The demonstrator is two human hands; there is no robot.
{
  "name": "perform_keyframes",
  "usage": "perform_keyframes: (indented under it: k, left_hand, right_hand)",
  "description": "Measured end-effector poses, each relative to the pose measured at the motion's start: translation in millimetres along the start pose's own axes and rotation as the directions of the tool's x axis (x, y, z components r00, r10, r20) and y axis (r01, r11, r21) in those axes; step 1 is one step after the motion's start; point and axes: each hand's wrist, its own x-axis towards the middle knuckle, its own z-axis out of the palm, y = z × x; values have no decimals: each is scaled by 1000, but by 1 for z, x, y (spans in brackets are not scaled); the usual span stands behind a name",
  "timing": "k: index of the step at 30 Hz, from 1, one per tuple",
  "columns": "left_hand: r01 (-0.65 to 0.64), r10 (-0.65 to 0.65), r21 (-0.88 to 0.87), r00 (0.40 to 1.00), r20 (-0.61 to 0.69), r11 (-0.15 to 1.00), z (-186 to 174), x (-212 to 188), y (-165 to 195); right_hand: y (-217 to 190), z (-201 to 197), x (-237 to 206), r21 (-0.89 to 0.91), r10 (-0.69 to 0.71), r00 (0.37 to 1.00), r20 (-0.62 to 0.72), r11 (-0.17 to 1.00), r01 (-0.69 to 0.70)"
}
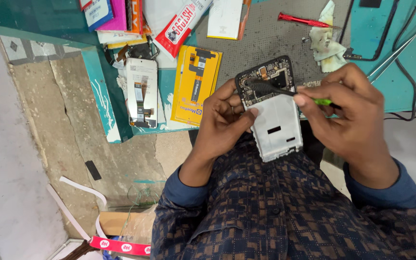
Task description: The person cleans the interior of a disassembled smartphone chassis using a brush and a cloth, then applies adhesive from a tube along the frame edges. The person handles the chassis, brush, cloth, and adhesive tube.
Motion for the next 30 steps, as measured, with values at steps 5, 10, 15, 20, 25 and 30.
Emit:
perform_keyframes:
  k: [5, 10, 15, 20, 25, 30]
  left_hand:
    - [-16, 16, 20, 1000, -10, 1000, -1, 2, -4]
    - [-5, 6, 19, 1000, -19, 1000, 1, 1, -4]
    - [-37, 40, 46, 998, -55, 998, 2, 4, 6]
    - [-121, 118, -18, 985, -125, 992, 5, 9, 20]
    - [-204, 230, 143, 952, -203, 969, 7, 15, 20]
    - [-244, 277, 170, 938, -210, 955, 5, 15, 16]
  right_hand:
    - [-3, 1, 8, -66, 42, 995, -90, 997, -48]
    - [14, 3, 5, -17, 9, 990, -138, 1000, -11]
    - [29, 12, -22, 407, 174, 967, 186, 882, -237]
    - [13, 24, -46, 359, 201, 937, 284, 884, -299]
    - [0, 26, -40, 299, 104, 971, 214, 940, -166]
    - [-5, 30, -38, 256, 104, 972, 212, 954, -158]
